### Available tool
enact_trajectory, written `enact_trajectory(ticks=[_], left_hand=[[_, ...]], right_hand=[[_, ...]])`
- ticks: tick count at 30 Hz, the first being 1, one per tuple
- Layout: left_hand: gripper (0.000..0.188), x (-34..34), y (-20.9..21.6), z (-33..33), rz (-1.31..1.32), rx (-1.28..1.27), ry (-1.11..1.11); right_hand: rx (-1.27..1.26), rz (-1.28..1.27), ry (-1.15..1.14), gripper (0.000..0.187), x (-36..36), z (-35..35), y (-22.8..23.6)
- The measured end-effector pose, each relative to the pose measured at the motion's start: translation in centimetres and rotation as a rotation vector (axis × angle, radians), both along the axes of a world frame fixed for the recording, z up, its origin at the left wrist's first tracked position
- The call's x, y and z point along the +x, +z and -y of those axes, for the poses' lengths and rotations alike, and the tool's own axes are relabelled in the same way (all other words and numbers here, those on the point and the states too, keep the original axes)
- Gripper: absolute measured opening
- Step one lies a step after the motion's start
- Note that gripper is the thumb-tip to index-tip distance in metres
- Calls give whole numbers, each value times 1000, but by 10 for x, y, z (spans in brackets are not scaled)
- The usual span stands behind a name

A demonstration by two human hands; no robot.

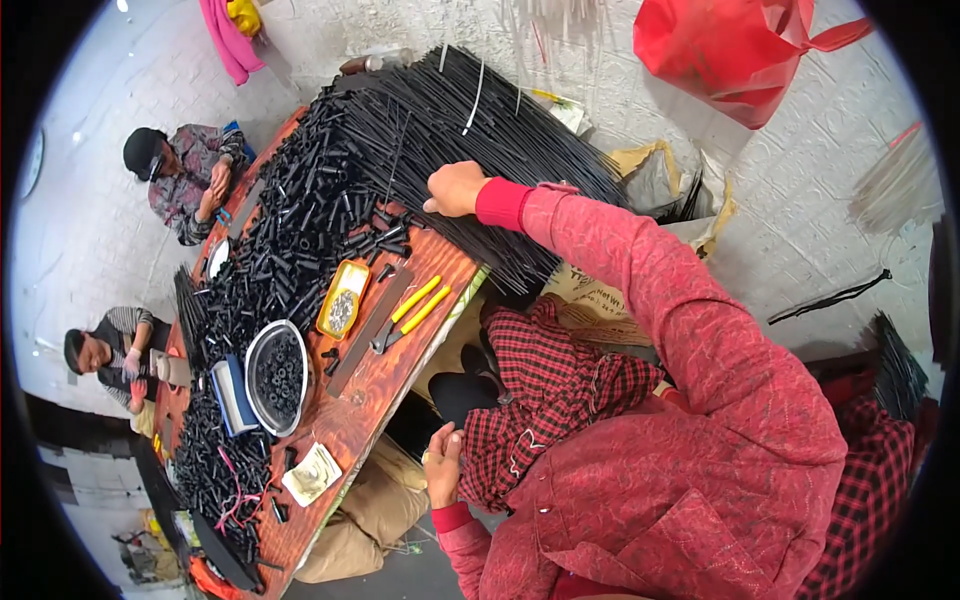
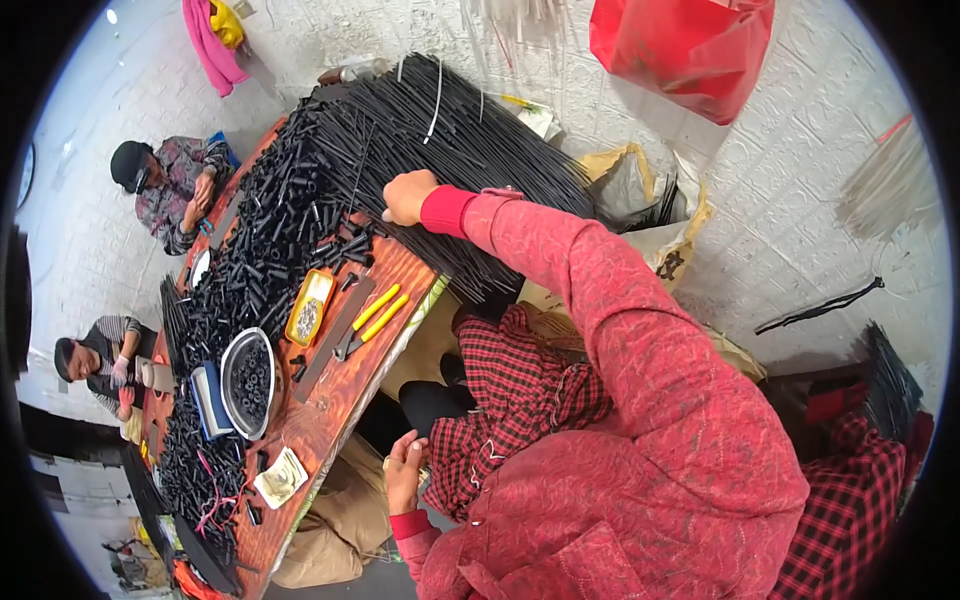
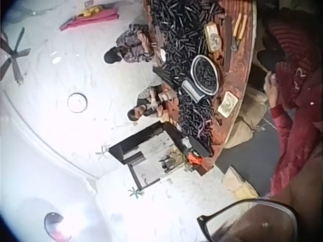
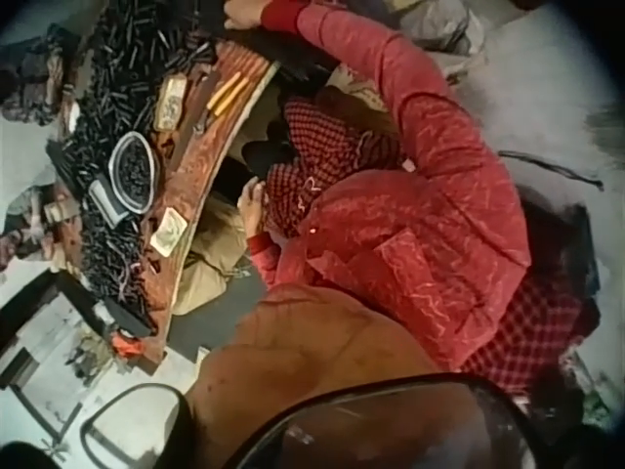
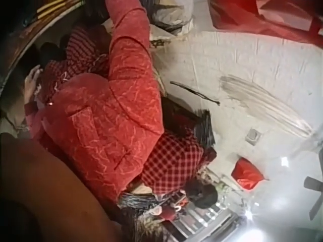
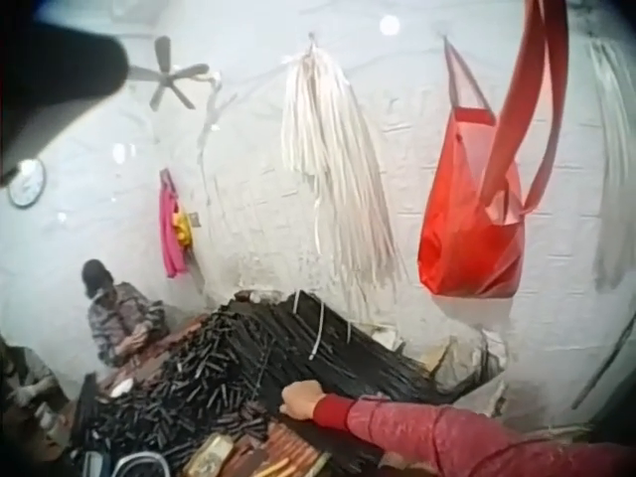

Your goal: Assembling electrical wires by attaching small metal components and plastic casings using crimping pliers.

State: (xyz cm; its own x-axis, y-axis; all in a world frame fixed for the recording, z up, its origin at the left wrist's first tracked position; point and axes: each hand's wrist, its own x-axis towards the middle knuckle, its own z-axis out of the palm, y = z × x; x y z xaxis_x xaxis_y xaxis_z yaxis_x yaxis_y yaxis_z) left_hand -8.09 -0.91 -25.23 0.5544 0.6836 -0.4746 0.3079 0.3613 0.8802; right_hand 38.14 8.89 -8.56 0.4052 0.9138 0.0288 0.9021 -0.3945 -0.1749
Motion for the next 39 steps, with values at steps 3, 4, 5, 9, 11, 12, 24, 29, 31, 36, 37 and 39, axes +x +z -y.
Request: enact_trajectory(ticks=[3, 4, 5, 9, 11, 12, 24, 29, 31, 36, 37, 39], left_hand=[[36, 22, 14, 2, 3, -10, -49], [36, 27, 16, 2, 8, -18, -58], [36, 33, 18, 4, 14, -24, -72], [35, 41, 11, 10, 16, -13, -129], [34, 41, 7, 15, 26, -65, -119], [34, 41, 6, 15, 2, -41, -143], [35, 50, -6, 23, -34, 45, -161], [34, 47, -12, 25, -16, 46, -167], [33, 47, -11, 24, 1, 33, -157], [33, 39, -12, 24, -8, 42, -146], [34, 39, -15, 22, -29, 78, -180], [35, 34, -17, 20, -40, 40, -180]], right_hand=[[114, 35, 27, 35, 4, 11, 20], [210, 47, 28, 38, 14, 11, 24], [289, 59, -46, 35, 30, 11, 26], [444, 145, -322, 45, 84, 6, 16], [268, 57, -323, 51, 94, 4, 16], [227, 114, -285, 50, 93, 3, 14], [225, 84, -304, 40, 92, -31, 4], [193, -2, -448, 49, 102, -52, -5], [166, -55, -406, 46, 101, -50, -3], [273, -233, -288, 36, 110, -40, 12], [273, -227, -298, 36, 123, -38, 10], [310, -594, -170, 31, 135, -43, 11]])
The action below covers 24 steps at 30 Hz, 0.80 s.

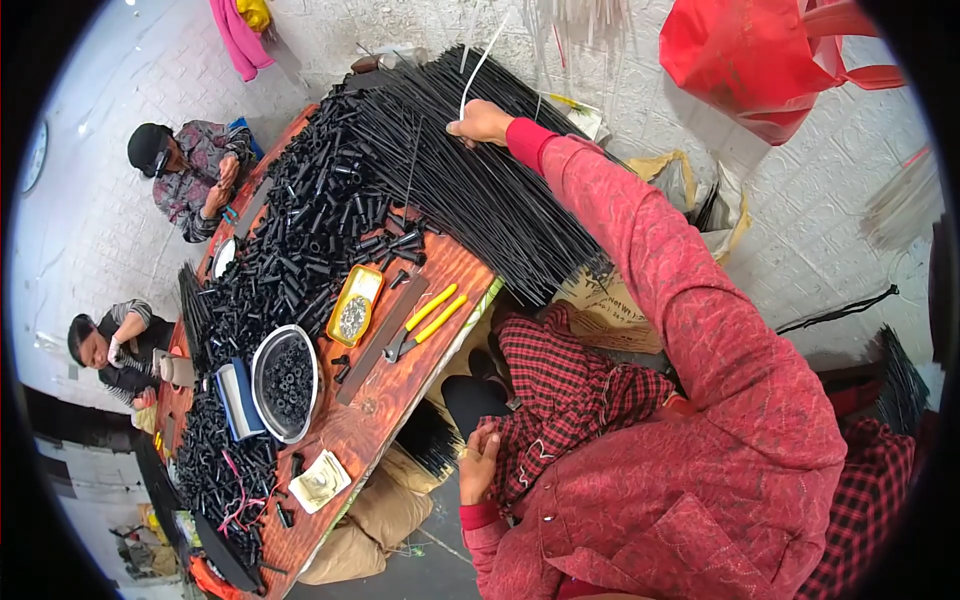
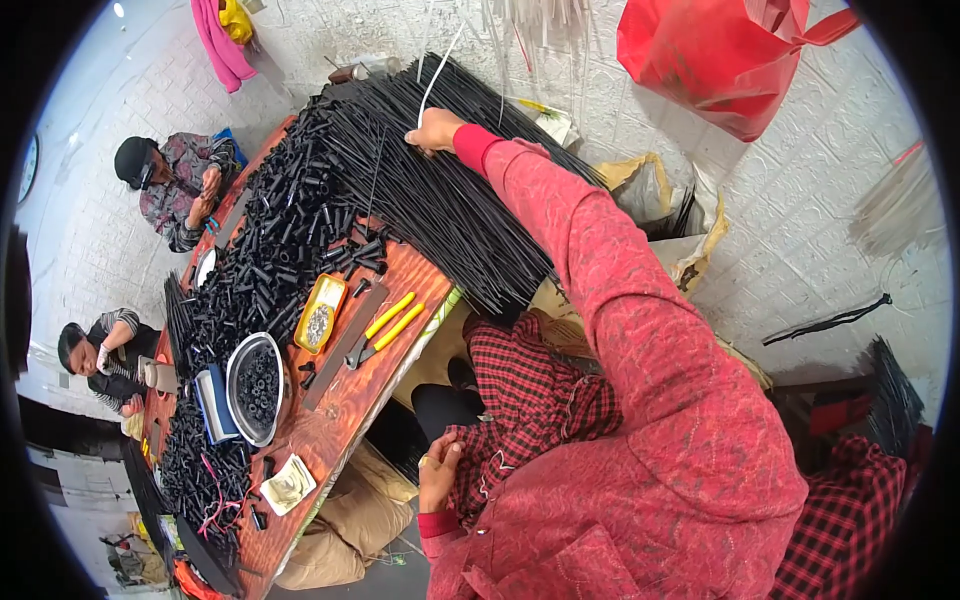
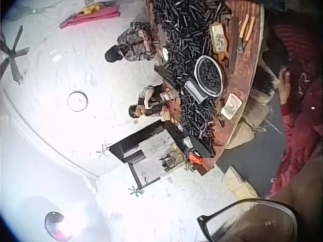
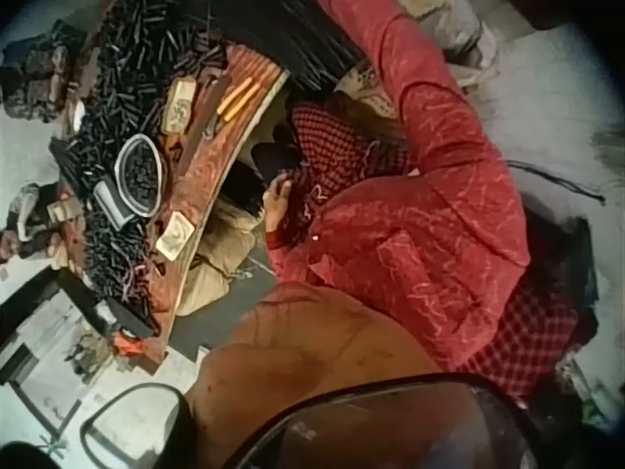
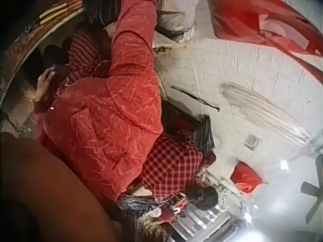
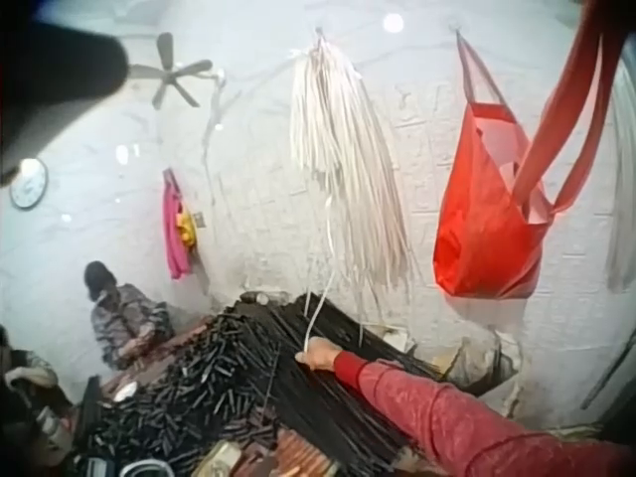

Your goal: Assembling electrical wires by attaching small metal components and plastic casings using crimping pliers.

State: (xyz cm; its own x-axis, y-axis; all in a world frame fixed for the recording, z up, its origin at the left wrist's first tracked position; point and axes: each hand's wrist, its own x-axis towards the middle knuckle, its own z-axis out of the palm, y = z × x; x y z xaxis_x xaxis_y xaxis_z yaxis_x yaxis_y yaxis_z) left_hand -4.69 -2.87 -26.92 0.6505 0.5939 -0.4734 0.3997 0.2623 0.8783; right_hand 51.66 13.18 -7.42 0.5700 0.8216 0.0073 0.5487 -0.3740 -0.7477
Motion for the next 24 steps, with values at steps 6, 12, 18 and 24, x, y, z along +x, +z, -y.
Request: enact_trajectory(ticks=[6, 12, 18, 24], left_hand=[[37, -4, -2, -2, 9, 10, 11], [37, -1, 14, 5, -9, 0, 2], [35, -2, 13, 10, 30, 197, 30], [36, 5, 17, 14, 23, 94, 34]], right_hand=[[174, -467, 32, 31, -19, -7, 19], [233, -471, 37, 33, -31, 10, 67], [561, -622, 306, 31, -74, 14, 132], [809, -452, -5, 34, -203, 41, 236]])
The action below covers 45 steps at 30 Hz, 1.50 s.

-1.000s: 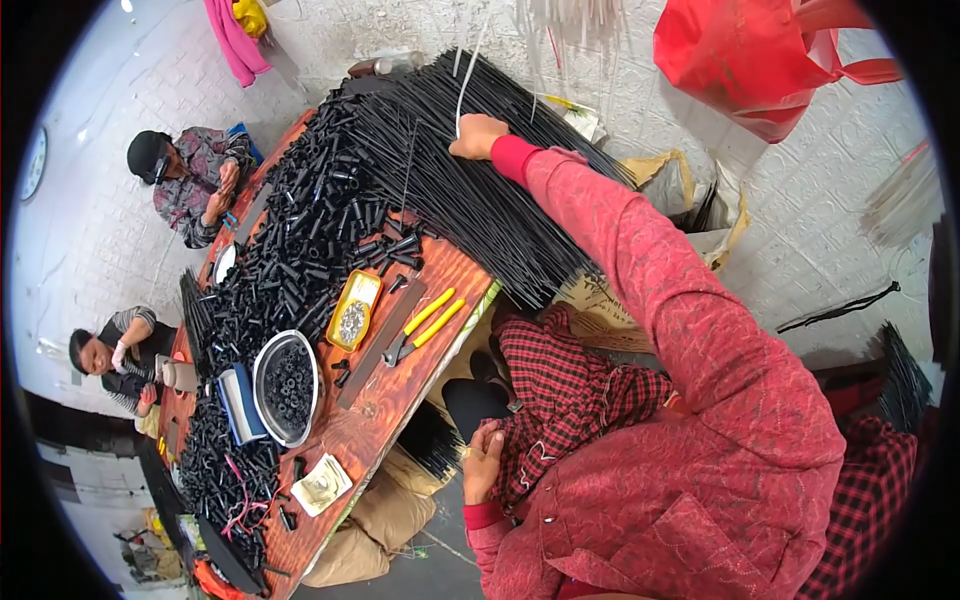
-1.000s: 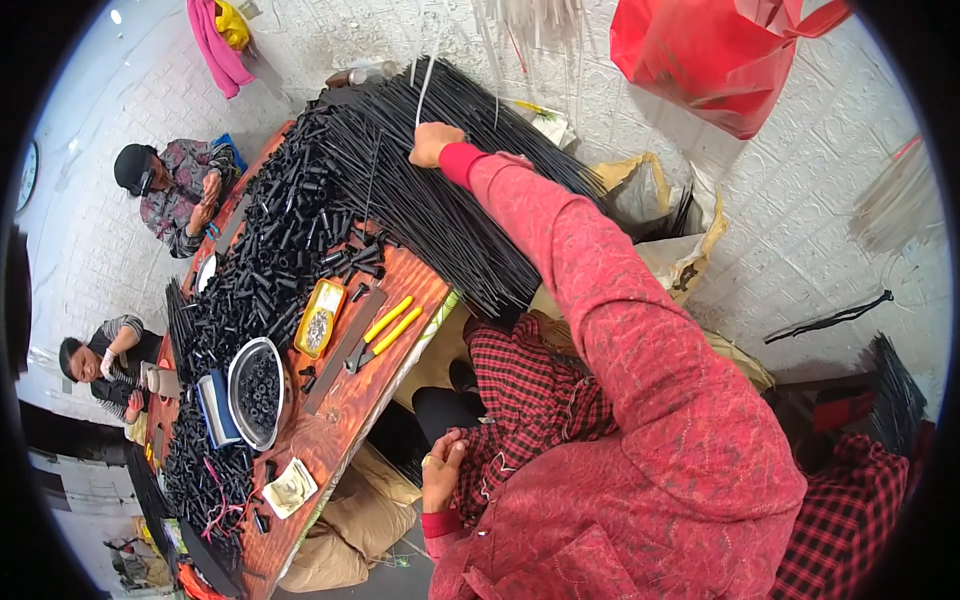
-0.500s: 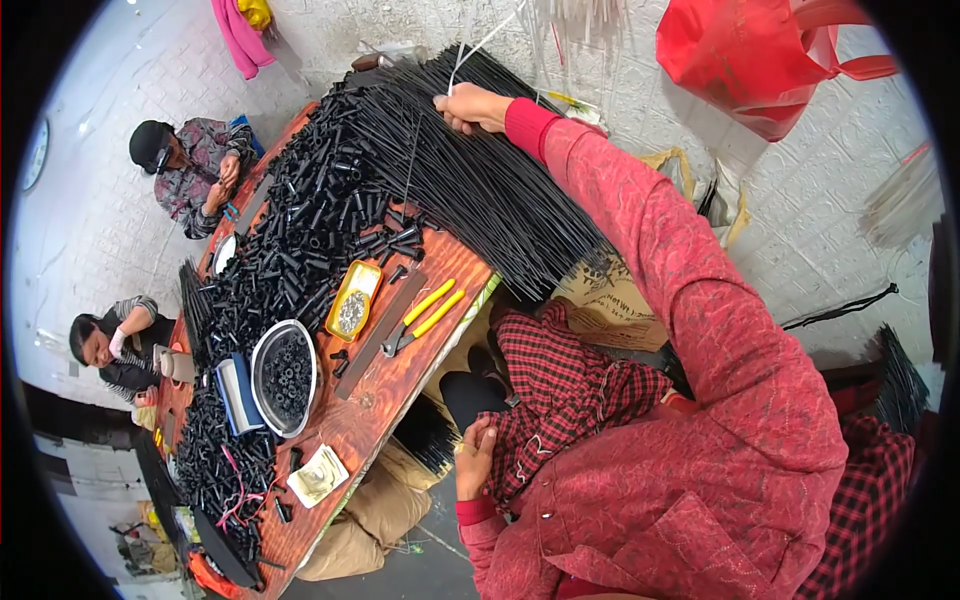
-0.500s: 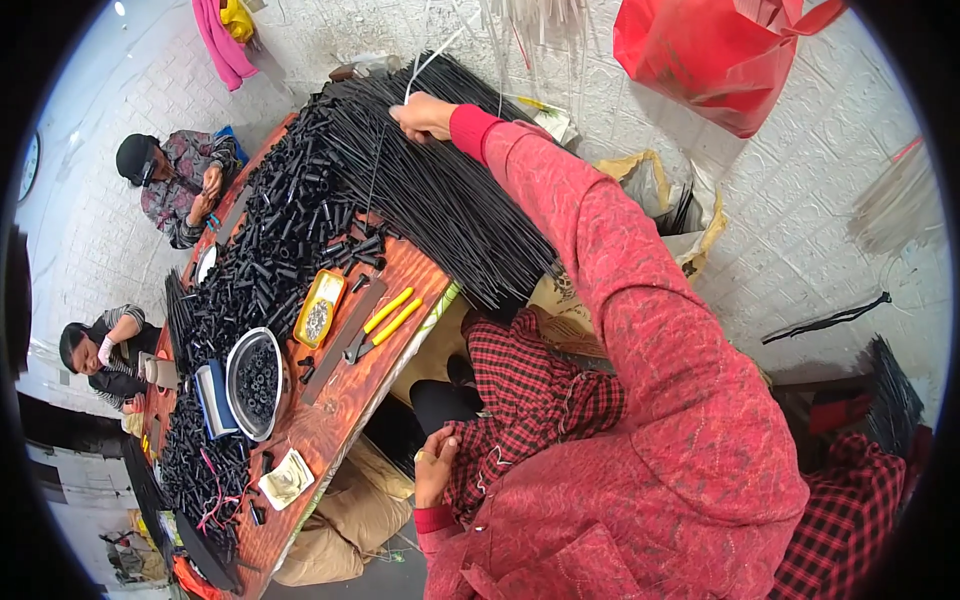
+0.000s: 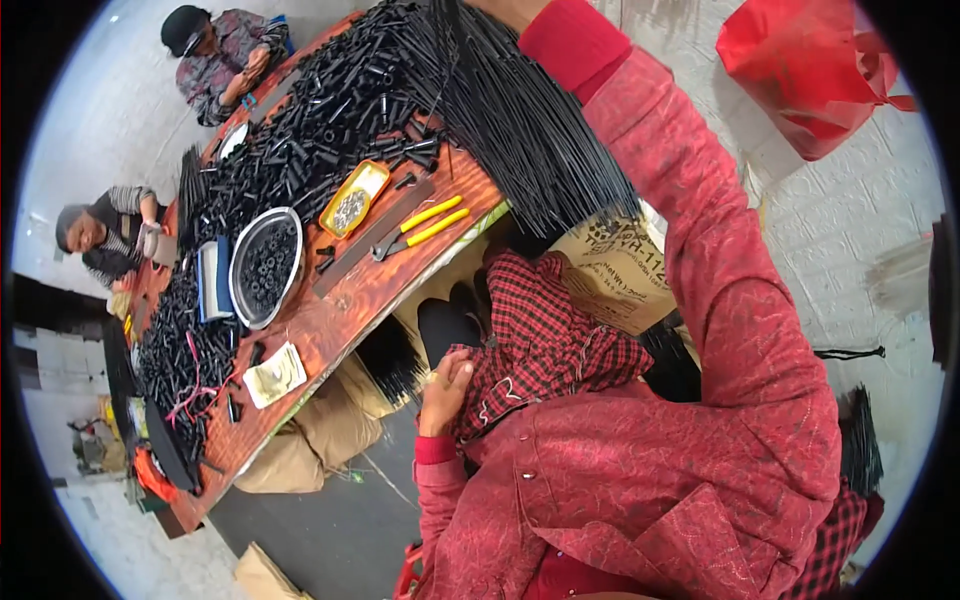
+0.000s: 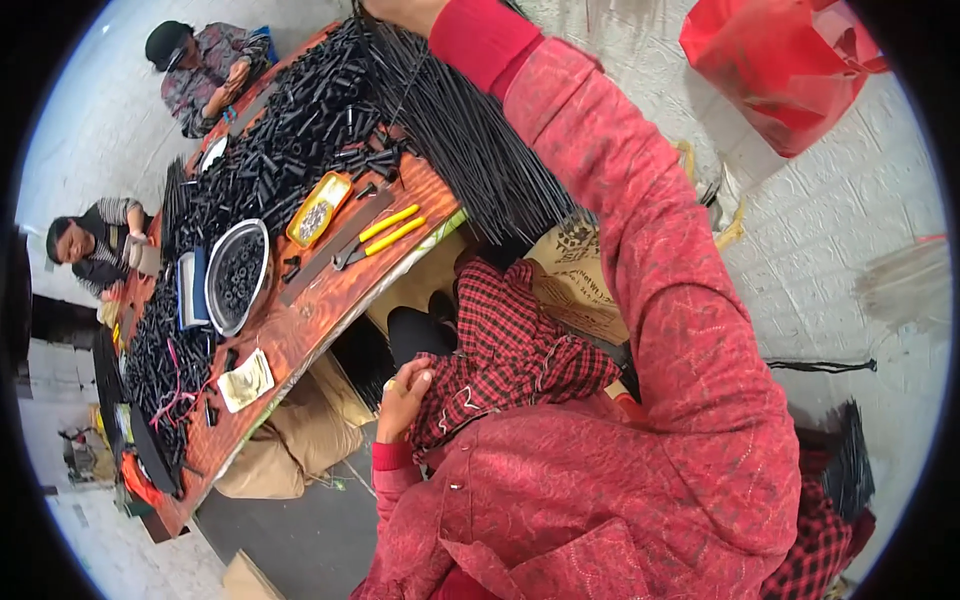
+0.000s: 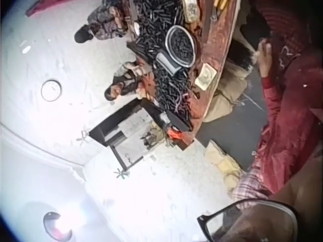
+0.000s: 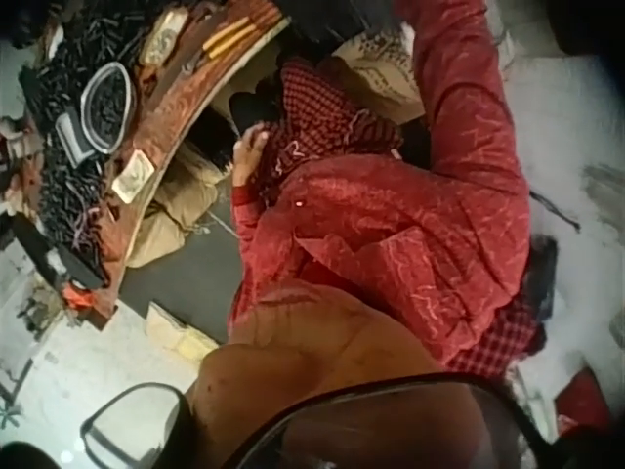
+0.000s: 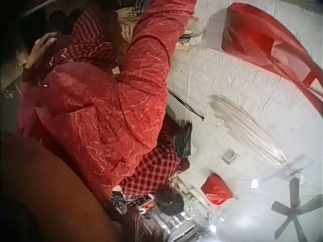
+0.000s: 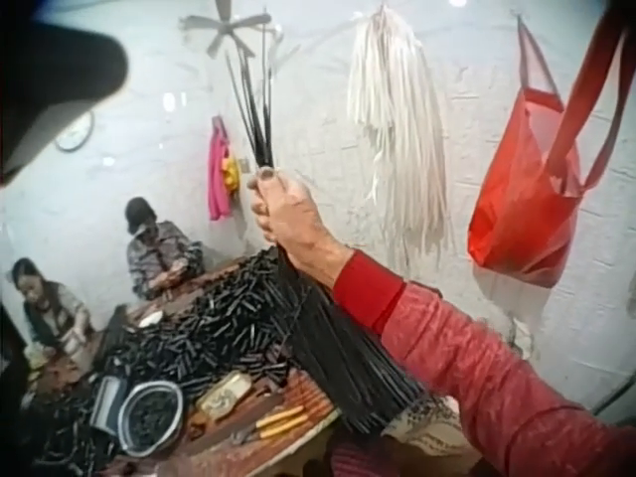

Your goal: Assembling electrical wires by attaching small metal components and plastic casings using crimping pliers.

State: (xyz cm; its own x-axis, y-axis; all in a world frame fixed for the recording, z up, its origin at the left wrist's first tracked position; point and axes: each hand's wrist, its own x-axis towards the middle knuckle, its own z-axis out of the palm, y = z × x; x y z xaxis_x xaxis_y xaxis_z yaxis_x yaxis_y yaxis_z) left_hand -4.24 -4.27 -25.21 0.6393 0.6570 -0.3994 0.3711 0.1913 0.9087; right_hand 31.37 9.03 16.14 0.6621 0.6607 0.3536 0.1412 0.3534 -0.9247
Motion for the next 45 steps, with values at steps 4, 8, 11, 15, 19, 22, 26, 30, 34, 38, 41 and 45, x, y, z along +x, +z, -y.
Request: enact_trajectory(ticks=[4, 8, 11, 15, 19, 22, 26, 30, 34, 38, 41, 45], left_hand=[[38, -7, -8, 10, 27, 7, -18], [37, -9, 4, 14, 46, -7, 4], [36, -14, 10, 15, 43, -25, 17], [36, -19, 15, 8, 85, -54, 44], [35, -13, 41, -8, 160, -34, 109], [36, -6, 81, -15, 241, -1, 143], [33, -12, 122, -23, 317, 105, 226], [31, -30, 135, -35, 416, 70, 389], [39, -21, 158, -25, 530, 112, 450], [46, 1, 174, -8, 691, 190, 415], [47, 7, 189, -1, 554, 239, 348], [37, 25, 195, 5, 634, 60, 331]], right_hand=[[576, 248, 447, 43, -10, -34, -45], [343, 363, 272, 24, -41, -21, -151], [195, 300, 363, 26, -36, -31, -183], [288, 398, 452, 27, -41, -16, -136], [241, 485, 520, 25, -60, 37, -91], [25, 475, 724, 25, -74, 79, -90], [-114, 367, 867, 34, -77, 136, -106], [-240, 251, 954, 37, -79, 156, -158], [-318, 163, 942, 30, -105, 173, -201], [-364, 123, 1066, 27, -132, 185, -215], [-346, -21, 1140, 26, -140, 189, -225], [-403, -163, 1214, 35, -134, 195, -227]])
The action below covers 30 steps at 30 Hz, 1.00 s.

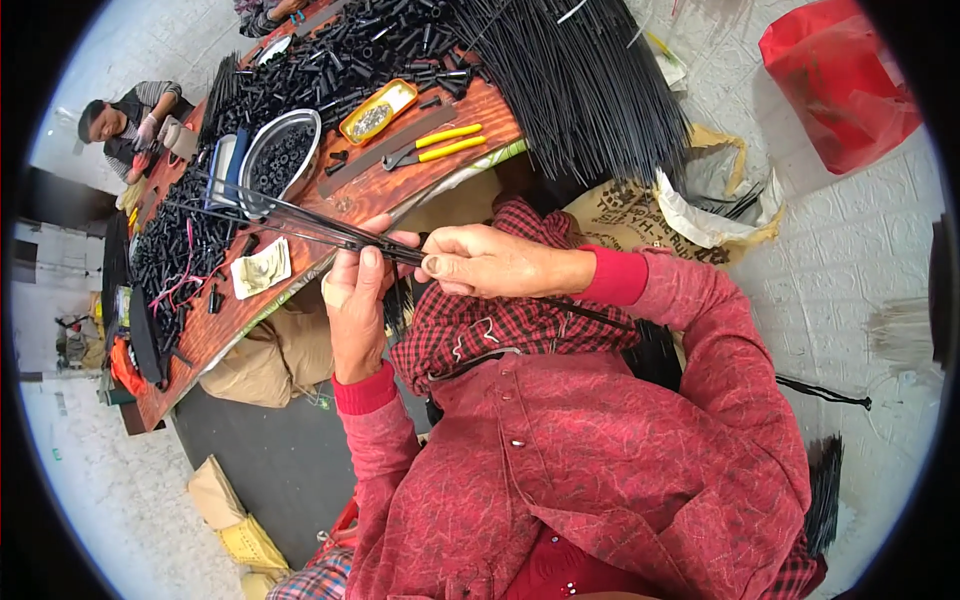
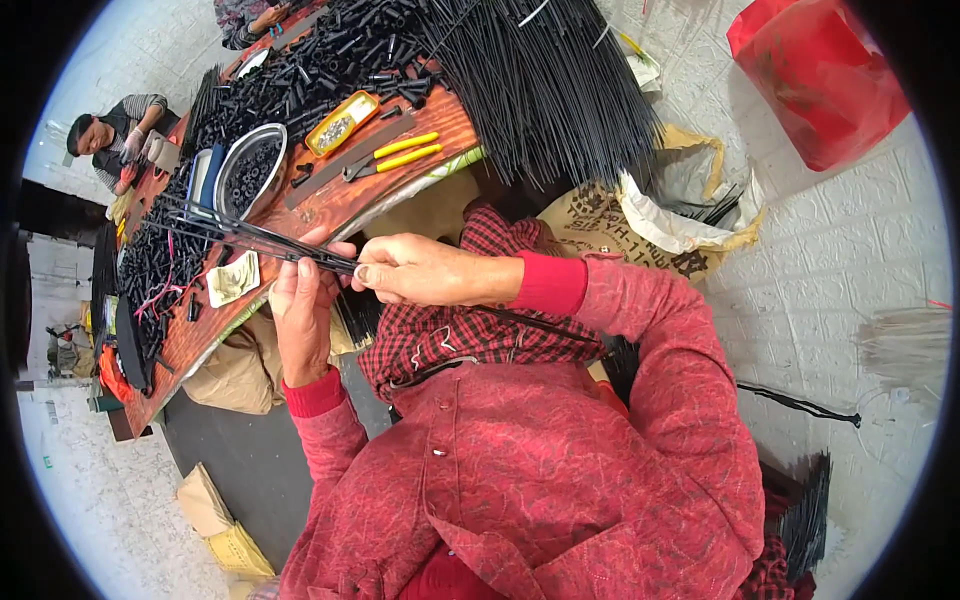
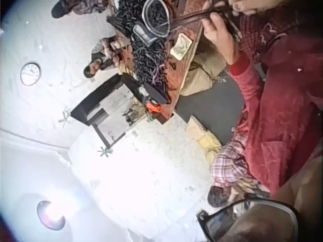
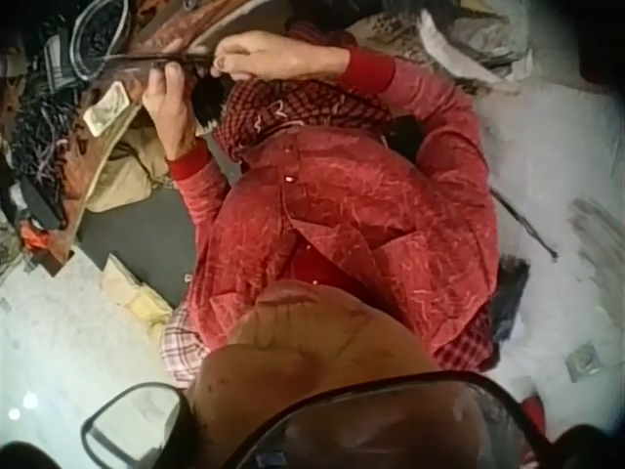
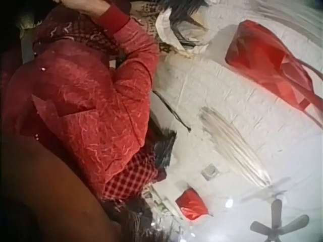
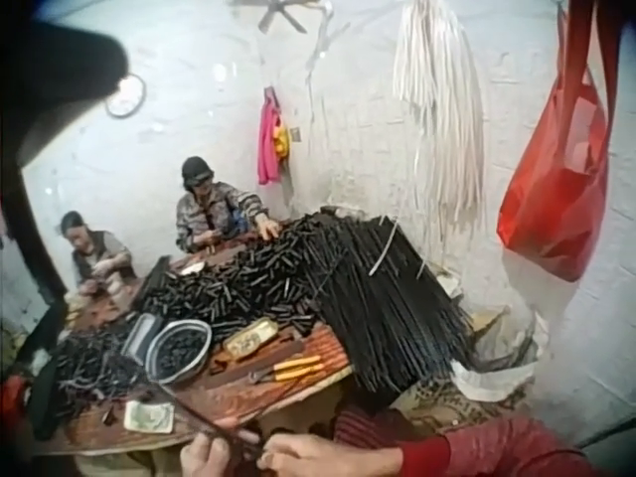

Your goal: Assembling electrical wires by attaching small metal components and plastic casings using crimping pliers.

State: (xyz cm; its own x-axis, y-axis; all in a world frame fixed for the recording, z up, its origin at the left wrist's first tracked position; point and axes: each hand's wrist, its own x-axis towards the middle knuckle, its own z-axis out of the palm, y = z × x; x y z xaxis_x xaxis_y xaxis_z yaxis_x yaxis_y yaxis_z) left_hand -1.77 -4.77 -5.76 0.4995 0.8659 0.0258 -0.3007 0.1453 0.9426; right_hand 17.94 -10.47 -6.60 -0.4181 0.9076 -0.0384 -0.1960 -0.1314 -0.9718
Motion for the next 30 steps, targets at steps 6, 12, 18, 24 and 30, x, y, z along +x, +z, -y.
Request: enact_trajectory(ticks=[6, 12, 18, 24, 30], left_hand=[[29, 19, -23, -10, 106, -125, -38], [34, 47, -24, -7, -111, -145, -94], [22, 32, -18, 20, -376, 357, 229], [17, 44, -29, 47, -226, -88, -42], [17, 52, -45, 44, -153, -147, -60]], right_hand=[[-306, -152, 30, 37, 20, 17, -2], [-234, -4, -158, 28, 47, 52, -12], [60, 295, -456, 24, 41, 83, -6], [284, 569, -465, 24, 20, 85, -23], [83, 490, -516, 21, 13, 88, -21]])
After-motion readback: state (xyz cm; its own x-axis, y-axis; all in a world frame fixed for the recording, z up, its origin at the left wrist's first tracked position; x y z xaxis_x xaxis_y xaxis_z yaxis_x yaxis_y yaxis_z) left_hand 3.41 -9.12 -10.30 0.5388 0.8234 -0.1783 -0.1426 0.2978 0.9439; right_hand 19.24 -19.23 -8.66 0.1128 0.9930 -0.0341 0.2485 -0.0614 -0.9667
